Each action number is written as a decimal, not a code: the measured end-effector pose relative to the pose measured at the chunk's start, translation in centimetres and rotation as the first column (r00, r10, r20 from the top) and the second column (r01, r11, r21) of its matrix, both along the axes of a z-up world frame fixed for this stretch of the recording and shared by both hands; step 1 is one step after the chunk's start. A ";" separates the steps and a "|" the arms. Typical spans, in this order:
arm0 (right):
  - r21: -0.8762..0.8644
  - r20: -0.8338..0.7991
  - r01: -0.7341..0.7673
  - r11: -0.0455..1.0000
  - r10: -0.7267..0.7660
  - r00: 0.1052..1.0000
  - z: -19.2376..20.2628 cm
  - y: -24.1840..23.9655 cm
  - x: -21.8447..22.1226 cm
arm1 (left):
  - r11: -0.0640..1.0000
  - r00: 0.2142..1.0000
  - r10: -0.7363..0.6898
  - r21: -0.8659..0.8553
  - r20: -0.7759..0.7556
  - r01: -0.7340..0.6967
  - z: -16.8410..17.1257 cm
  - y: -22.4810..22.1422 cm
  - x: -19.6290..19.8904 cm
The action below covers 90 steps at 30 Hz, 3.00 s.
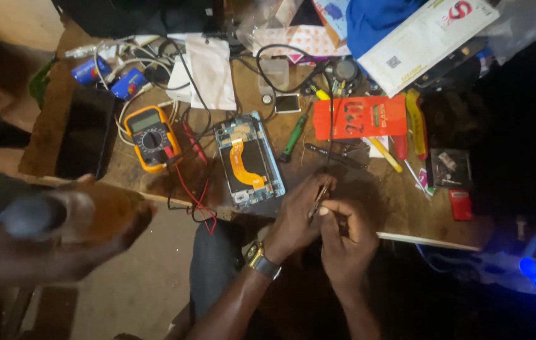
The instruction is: Repairing a mobile phone by carefully soldering internal components and wires onto the device's frame on a workbench.
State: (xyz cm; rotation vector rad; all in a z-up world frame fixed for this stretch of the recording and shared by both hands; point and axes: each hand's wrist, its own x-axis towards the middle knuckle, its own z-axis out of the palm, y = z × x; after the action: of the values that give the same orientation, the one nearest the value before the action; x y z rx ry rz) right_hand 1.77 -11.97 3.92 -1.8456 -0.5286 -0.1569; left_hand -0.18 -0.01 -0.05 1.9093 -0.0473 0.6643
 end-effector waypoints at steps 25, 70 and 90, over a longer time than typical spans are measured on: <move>0.003 -0.021 -0.009 1.000 0.009 1.000 -0.2 -0.3 0.0 | 1.000 0.999 0.014 -0.007 -0.044 -0.014 0.4 -0.1 -0.1; -0.411 0.392 -0.129 0.902 0.303 0.869 -0.3 -4.9 5.1 | 0.974 0.995 0.097 -0.201 -0.029 -0.101 -0.9 0.2 0.1; -0.417 0.437 -0.061 0.907 0.259 0.861 -2.9 -7.3 11.5 | 0.963 0.996 0.085 -0.255 -0.007 -0.084 0.5 0.4 0.4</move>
State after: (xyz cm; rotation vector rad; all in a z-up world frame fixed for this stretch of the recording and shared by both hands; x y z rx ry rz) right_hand 13.29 -19.31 1.07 -2.1430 -1.1368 -0.4344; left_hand 0.19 0.37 0.46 1.6681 0.1131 0.6969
